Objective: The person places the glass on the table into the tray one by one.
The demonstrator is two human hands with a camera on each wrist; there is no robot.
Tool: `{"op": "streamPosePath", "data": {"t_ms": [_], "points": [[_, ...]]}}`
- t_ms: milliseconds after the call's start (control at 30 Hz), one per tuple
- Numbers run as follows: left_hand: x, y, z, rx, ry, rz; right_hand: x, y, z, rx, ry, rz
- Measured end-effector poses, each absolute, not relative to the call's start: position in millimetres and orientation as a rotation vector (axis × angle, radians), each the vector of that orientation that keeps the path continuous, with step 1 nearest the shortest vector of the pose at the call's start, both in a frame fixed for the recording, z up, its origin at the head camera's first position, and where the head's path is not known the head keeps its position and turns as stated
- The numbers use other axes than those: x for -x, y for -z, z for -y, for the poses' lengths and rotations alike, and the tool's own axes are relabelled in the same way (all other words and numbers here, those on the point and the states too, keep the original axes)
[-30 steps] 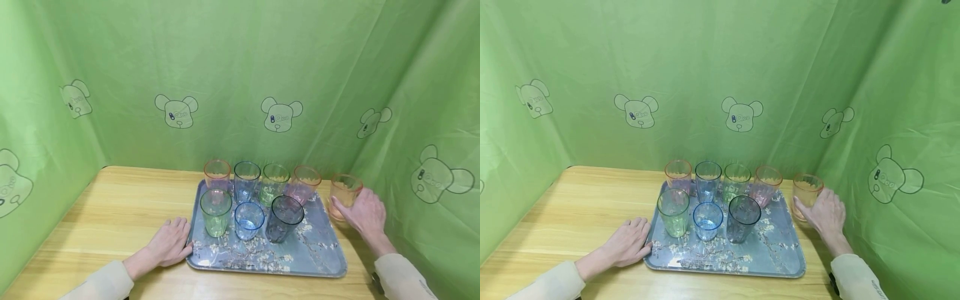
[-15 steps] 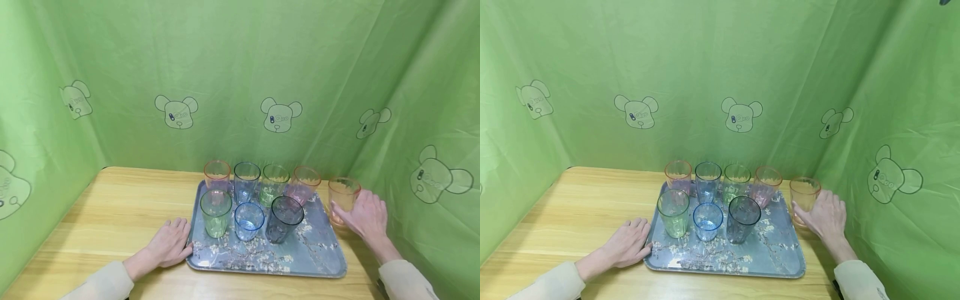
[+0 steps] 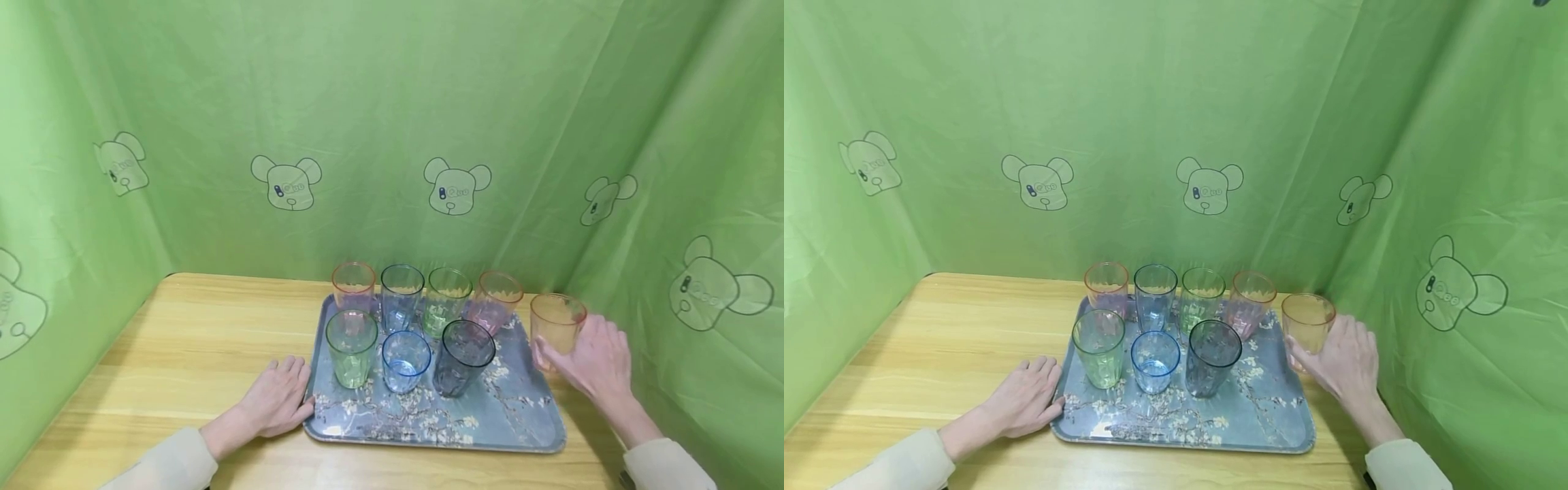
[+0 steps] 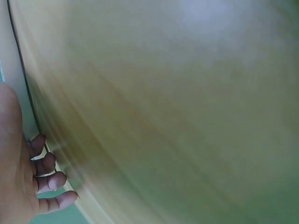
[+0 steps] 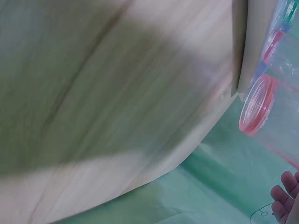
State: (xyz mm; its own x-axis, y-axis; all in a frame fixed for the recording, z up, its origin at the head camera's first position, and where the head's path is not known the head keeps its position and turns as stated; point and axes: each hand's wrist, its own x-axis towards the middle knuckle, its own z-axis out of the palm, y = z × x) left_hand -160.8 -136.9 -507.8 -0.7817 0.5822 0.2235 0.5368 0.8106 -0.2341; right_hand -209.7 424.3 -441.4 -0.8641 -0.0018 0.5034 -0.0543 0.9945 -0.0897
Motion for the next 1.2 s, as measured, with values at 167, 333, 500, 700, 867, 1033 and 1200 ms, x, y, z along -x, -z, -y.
{"op": "streamPosePath", "data": {"t_ms": [167,333,500,700,867,1033,1200], "points": [[159.8,508.4,136.7,0.856,-0.222,2.715,203.1,443.1,-414.6,-0.091,-0.147,2.605],[159.5,509.0,136.7,0.855,-0.208,2.719,198.7,446.5,-401.5,-0.173,-0.216,2.586],[160.7,509.5,136.9,0.851,-0.205,2.716,193.6,448.3,-391.2,-0.219,-0.255,2.575],[161.6,509.6,137.3,0.85,-0.213,2.721,189.8,451.4,-382.7,-0.256,-0.247,2.576],[162.2,509.5,137.2,0.852,-0.218,2.729,189.0,457.6,-377.6,-0.291,-0.252,2.574],[162.2,509.6,137.4,0.855,-0.22,2.728,187.1,461.6,-372.2,-0.326,-0.259,2.567],[162.1,509.4,138.0,0.858,-0.212,2.73,184.7,463.3,-366.8,-0.35,-0.249,2.575]]}}
